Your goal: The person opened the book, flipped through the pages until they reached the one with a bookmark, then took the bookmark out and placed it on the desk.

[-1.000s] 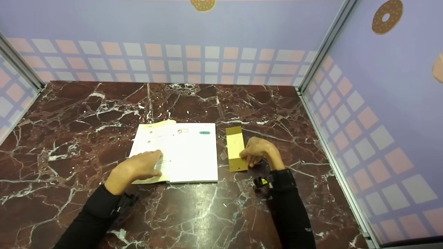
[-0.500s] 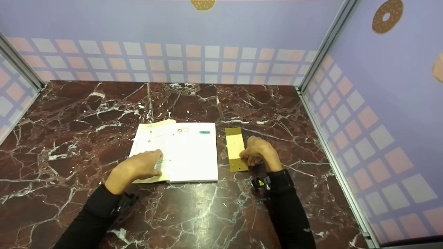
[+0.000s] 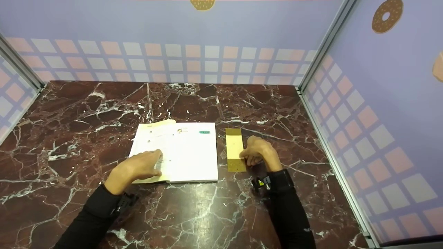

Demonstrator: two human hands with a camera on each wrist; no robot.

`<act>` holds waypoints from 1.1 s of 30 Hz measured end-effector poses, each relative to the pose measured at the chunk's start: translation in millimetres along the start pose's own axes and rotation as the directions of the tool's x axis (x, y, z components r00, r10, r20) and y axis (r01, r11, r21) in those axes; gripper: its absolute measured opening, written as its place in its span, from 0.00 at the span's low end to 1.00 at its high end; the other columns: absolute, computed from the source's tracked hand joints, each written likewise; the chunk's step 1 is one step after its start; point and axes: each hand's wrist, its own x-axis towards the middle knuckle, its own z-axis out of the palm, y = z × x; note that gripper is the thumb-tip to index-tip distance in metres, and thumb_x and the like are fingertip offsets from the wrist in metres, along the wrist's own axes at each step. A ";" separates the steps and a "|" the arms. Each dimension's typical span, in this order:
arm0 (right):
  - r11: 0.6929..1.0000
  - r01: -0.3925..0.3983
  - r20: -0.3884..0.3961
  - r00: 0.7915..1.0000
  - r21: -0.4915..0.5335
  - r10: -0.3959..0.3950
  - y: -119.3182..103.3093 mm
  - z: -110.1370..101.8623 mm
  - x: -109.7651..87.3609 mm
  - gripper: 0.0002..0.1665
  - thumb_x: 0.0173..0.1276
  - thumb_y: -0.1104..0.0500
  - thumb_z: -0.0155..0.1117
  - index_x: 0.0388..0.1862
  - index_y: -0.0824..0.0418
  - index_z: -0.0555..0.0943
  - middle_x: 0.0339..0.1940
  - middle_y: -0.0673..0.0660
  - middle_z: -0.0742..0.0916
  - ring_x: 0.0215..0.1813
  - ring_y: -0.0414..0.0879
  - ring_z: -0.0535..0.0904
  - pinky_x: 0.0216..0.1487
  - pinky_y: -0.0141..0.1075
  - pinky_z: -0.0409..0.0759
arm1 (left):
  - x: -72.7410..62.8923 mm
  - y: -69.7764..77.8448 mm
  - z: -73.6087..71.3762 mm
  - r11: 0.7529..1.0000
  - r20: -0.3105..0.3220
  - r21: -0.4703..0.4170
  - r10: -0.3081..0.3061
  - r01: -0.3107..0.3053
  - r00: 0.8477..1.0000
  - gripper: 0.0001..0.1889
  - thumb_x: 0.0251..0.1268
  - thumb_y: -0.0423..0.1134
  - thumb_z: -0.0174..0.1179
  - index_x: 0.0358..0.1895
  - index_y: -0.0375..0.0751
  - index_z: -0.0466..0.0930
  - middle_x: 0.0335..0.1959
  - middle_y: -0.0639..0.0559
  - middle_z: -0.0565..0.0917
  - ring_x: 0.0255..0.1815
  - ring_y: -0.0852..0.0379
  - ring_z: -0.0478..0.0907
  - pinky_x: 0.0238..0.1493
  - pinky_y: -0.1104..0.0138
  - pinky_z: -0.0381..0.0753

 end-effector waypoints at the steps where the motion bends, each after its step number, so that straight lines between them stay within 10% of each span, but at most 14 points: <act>1: 1.000 -0.003 -0.002 1.000 0.004 0.003 -0.2 0.2 -0.1 0.17 0.69 0.54 0.70 0.28 0.68 0.89 0.21 0.59 0.89 0.20 0.43 0.84 0.22 0.32 0.82 | 0.0 0.0 0.0 1.000 0.001 -0.001 -0.001 0.001 1.000 0.24 0.54 0.28 0.61 0.56 0.25 0.71 0.48 0.29 0.81 0.50 0.31 0.81 0.53 0.43 0.82; 33: 0.996 0.027 -0.110 0.993 -0.088 -0.037 -8.6 -2.1 -9.3 0.16 0.70 0.56 0.69 0.31 0.69 0.89 0.20 0.56 0.88 0.19 0.43 0.82 0.23 0.32 0.81 | -9.9 4.9 -7.7 0.999 -0.118 0.030 0.040 -0.036 0.992 0.14 0.63 0.32 0.63 0.47 0.24 0.79 0.46 0.32 0.79 0.48 0.33 0.80 0.54 0.44 0.81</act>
